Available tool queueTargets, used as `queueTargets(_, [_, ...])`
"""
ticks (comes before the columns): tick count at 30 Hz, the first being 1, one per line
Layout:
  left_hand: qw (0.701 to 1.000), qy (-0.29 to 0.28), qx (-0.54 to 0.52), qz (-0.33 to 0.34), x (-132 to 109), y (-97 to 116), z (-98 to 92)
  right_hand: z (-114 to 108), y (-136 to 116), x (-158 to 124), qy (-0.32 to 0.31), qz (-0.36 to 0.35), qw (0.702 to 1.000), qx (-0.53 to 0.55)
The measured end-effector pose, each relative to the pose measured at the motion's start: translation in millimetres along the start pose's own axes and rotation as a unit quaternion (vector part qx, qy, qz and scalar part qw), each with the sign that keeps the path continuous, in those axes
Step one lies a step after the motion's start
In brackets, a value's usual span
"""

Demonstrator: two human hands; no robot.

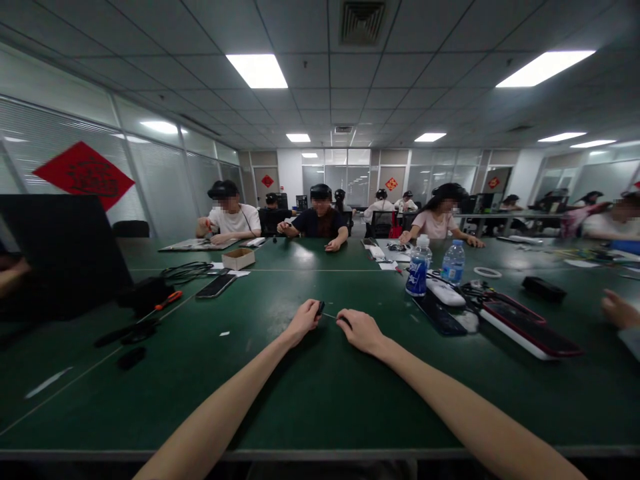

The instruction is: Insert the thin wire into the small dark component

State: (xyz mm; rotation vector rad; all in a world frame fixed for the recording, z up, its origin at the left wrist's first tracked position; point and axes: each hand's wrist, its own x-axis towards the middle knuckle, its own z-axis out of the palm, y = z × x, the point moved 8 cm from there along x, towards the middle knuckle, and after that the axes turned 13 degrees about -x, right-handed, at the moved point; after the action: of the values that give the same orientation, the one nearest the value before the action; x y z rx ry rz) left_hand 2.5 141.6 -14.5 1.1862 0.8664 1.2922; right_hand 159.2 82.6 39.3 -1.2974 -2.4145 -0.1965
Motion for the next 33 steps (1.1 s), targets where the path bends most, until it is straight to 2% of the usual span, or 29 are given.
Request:
queueTargets(9, [1.0, -0.001, -0.011, -0.015, -1, 2, -0.1, -1, 1, 0, -0.011, 0.021, 1.0, -0.004])
queueTargets(26, [0.999, -0.024, -0.031, -0.017, -4, 7, 4.0, -1, -1, 1, 0.007, 0.017, 1.0, 0.0])
queueTargets(33, [0.996, -0.072, -0.023, -0.051, -16, 6, 22.1, 0, 41, 5, 0.003, 0.116, 0.993, 0.02])
